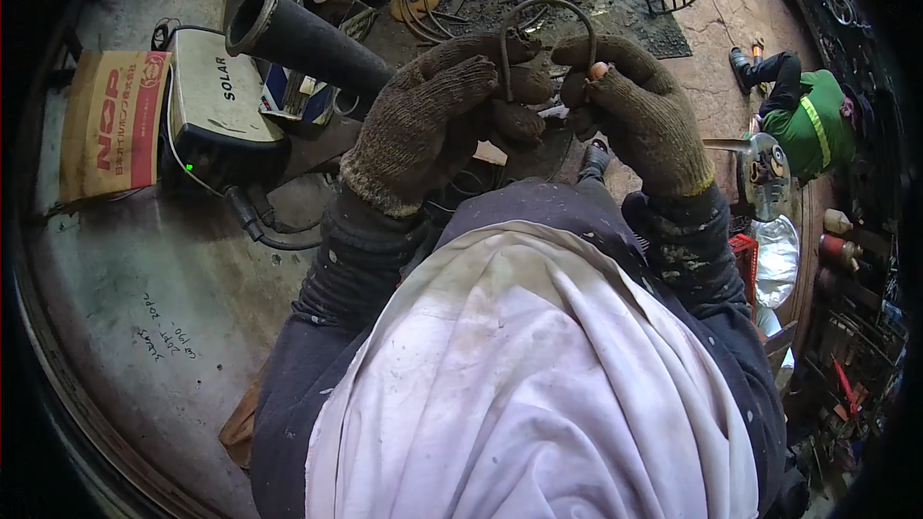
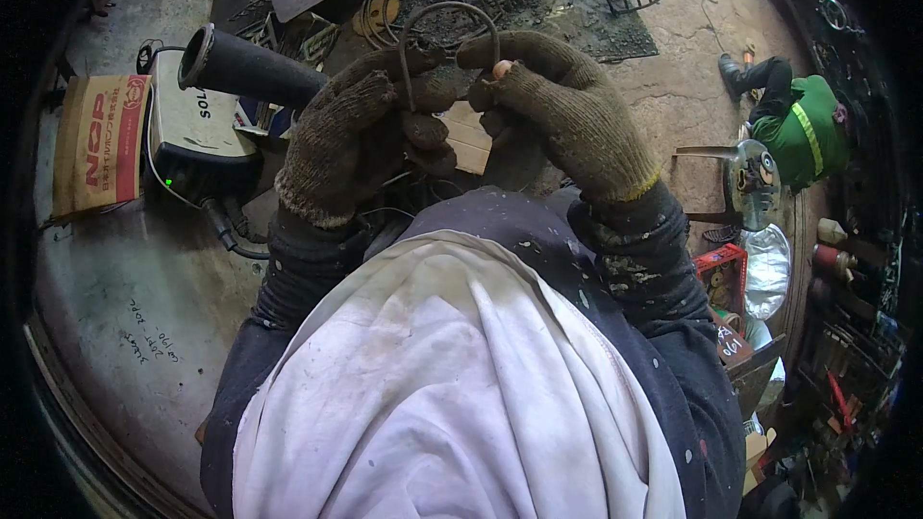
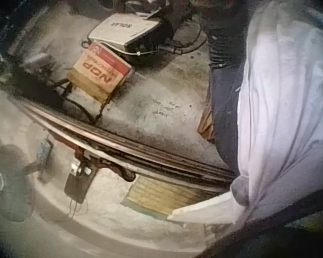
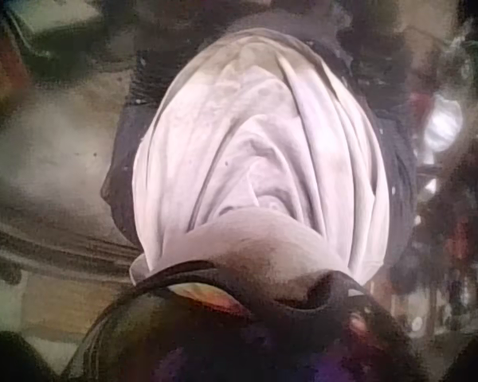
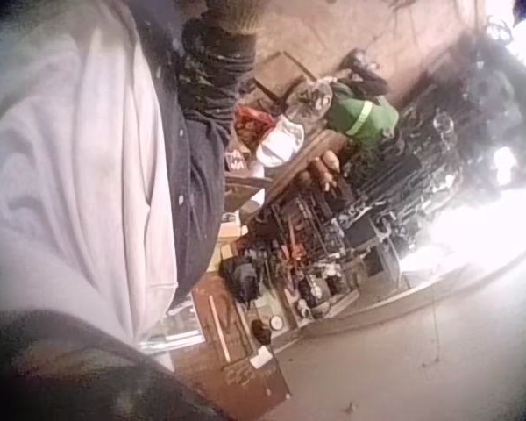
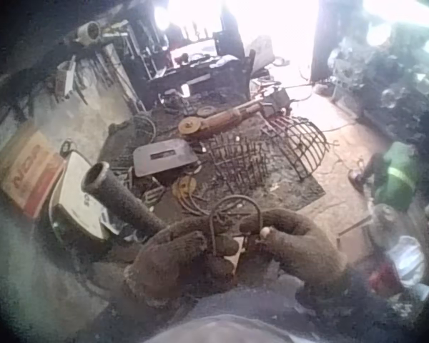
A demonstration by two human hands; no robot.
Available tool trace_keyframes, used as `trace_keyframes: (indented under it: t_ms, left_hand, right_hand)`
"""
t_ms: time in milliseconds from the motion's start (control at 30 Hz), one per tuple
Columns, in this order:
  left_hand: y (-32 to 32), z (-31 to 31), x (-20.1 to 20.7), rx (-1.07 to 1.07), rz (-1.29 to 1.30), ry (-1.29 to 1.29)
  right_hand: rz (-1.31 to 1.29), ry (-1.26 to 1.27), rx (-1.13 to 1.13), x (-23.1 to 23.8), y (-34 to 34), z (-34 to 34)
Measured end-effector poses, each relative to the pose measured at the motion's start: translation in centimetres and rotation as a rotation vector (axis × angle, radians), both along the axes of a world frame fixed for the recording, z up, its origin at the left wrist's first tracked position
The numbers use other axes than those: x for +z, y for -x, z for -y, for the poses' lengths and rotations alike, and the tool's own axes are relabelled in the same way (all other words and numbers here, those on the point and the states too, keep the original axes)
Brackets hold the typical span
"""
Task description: The person positions and secures a metal hook onto a wire cage by hand and using a tool.
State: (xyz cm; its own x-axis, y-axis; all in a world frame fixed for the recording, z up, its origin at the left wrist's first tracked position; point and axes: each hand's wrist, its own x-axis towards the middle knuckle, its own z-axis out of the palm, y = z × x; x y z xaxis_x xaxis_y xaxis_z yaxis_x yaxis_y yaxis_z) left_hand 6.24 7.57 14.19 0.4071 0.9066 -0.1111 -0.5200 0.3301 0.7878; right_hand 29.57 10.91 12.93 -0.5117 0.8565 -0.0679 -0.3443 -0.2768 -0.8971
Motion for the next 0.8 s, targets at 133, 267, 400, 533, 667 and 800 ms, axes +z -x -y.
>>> trace_keyframes:
  t_ms: [133, 267, 400, 533, 667, 800]
  left_hand:
    - [0.0, 0.1, -0.2, 0.013, 0.017, 0.024]
    - [-0.1, 0.6, 0.1, 0.054, 0.003, 0.031]
    - [0.4, 1.1, 0.6, 0.124, -0.16, 0.088]
    - [2.4, 1.8, -0.7, 0.105, -0.413, 0.074]
    - [4.6, 3.3, -2.5, 0.115, -0.561, 0.183]
    - [7.3, 5.2, -4.9, 0.136, -0.837, 0.035]
  right_hand:
    - [-0.014, 0.036, -0.028, 0.0, 0.4, 0.0]
    - [-0.011, 0.042, 0.031, -0.1, 0.4, -0.2]
    - [0.136, 0.009, 0.072, -1.0, 0.8, -0.3]
    - [0.241, 0.017, 0.109, -2.0, 2.4, -0.3]
    - [0.541, -0.049, 0.329, -3.5, 5.2, -0.7]
    - [0.651, -0.111, 0.508, -6.0, 8.9, -0.3]
